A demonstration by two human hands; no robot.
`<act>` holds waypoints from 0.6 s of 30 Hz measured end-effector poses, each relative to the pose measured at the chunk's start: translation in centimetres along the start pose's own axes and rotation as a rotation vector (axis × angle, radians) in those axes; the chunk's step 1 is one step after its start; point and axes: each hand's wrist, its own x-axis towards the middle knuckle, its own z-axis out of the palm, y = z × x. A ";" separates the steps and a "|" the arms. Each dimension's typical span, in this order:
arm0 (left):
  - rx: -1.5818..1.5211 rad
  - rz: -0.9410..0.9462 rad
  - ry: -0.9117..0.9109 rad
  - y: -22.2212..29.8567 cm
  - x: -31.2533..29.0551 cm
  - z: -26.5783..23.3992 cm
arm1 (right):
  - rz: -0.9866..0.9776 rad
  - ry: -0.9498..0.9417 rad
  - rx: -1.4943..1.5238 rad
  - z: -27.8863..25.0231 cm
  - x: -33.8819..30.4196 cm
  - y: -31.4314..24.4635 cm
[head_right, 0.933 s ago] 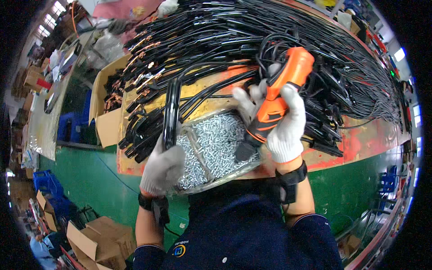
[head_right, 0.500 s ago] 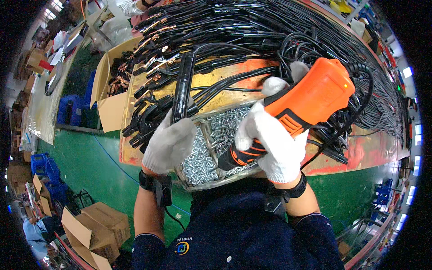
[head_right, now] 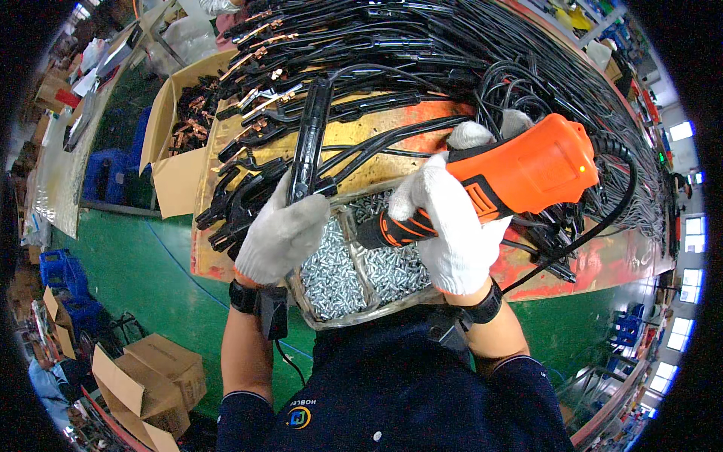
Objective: The recorder uses an electric screwdriver to attach connectors to the ends of long black cables.
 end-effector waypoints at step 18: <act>-0.247 -0.069 -0.103 -0.4 -0.7 -1.2 | 0.105 -0.083 -0.048 -1.4 0.3 -0.1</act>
